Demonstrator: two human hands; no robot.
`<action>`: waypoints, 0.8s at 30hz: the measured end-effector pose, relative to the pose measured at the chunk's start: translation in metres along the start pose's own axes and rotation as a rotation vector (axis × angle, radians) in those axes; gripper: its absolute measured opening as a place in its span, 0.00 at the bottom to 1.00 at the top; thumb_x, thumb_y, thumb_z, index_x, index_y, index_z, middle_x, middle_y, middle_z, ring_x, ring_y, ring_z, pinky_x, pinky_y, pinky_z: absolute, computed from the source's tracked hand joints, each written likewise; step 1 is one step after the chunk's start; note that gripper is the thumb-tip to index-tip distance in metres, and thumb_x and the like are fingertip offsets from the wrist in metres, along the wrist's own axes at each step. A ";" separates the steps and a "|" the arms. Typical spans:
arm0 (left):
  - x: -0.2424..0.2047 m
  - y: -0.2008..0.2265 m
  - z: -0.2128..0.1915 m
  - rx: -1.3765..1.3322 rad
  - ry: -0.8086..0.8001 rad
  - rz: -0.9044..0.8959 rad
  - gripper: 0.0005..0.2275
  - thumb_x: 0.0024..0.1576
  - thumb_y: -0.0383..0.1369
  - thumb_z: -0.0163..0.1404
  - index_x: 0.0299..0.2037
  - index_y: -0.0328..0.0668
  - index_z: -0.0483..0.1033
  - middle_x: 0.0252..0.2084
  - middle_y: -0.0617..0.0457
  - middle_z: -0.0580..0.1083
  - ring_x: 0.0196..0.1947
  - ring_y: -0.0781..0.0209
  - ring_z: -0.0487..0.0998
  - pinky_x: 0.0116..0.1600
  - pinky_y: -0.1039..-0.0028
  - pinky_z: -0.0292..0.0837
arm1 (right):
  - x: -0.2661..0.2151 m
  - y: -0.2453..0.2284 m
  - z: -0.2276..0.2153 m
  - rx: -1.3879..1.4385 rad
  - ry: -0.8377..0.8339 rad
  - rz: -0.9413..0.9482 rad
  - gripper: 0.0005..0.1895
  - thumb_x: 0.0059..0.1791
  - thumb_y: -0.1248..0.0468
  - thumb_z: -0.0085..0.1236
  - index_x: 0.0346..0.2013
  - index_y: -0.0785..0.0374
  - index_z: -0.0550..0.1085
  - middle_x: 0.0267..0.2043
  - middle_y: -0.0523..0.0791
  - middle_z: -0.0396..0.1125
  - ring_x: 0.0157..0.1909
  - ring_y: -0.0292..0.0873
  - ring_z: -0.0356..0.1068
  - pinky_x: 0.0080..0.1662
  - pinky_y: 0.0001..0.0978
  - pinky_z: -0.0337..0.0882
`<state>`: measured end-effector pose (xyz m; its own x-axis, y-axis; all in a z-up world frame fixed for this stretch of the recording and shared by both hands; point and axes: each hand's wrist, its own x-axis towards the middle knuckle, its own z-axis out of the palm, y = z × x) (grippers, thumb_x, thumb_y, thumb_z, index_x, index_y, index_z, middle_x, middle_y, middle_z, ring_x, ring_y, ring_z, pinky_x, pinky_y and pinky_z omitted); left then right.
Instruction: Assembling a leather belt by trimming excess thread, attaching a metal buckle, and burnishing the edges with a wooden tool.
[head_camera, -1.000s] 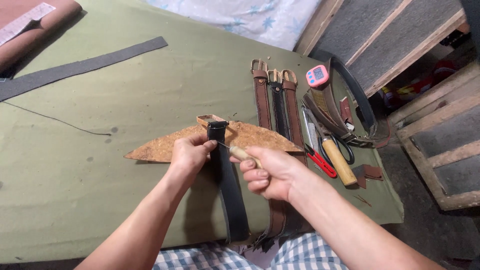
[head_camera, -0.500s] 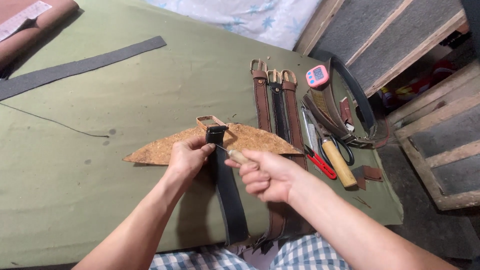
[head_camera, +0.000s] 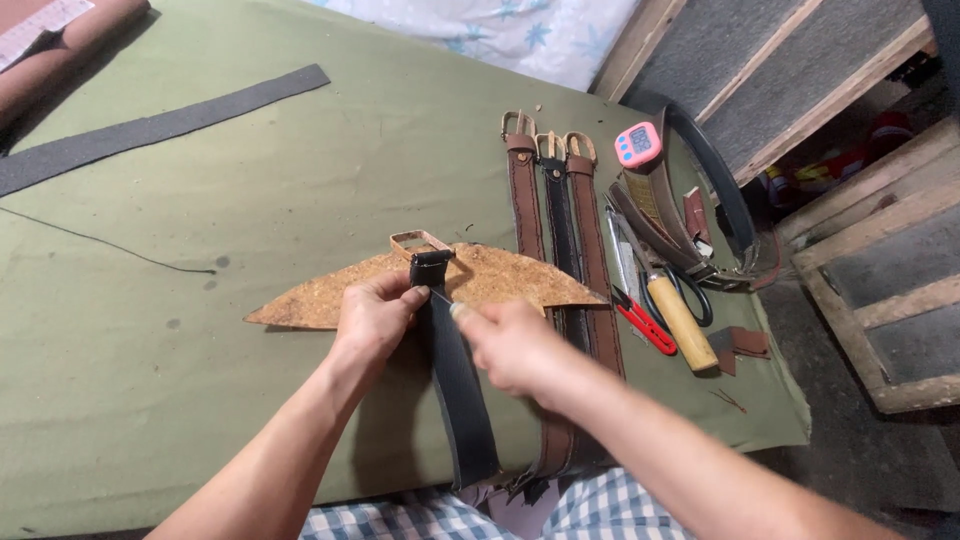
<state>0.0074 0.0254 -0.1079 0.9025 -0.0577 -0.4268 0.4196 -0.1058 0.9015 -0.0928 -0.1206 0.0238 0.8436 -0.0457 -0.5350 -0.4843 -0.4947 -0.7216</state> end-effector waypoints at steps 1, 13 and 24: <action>0.003 -0.002 0.001 0.008 0.002 -0.001 0.07 0.51 0.34 0.63 0.38 0.58 0.88 0.30 0.60 0.82 0.29 0.65 0.81 0.35 0.75 0.79 | 0.003 0.002 -0.003 0.560 -0.154 0.169 0.22 0.60 0.51 0.43 0.57 0.67 0.66 0.21 0.32 0.51 0.12 0.26 0.49 0.16 0.14 0.47; 0.007 -0.006 0.003 0.030 0.000 0.012 0.07 0.52 0.33 0.61 0.39 0.57 0.88 0.31 0.57 0.82 0.30 0.66 0.80 0.35 0.75 0.77 | -0.015 -0.004 0.017 -0.804 0.260 -0.267 0.23 0.55 0.50 0.45 0.55 0.63 0.75 0.35 0.55 0.75 0.39 0.51 0.80 0.38 0.44 0.81; 0.000 0.001 0.000 0.071 0.013 0.016 0.08 0.51 0.34 0.62 0.39 0.60 0.88 0.30 0.59 0.82 0.30 0.66 0.81 0.36 0.75 0.77 | 0.001 -0.006 0.003 0.497 -0.045 0.296 0.24 0.57 0.47 0.40 0.56 0.60 0.71 0.18 0.33 0.61 0.22 0.31 0.64 0.24 0.21 0.63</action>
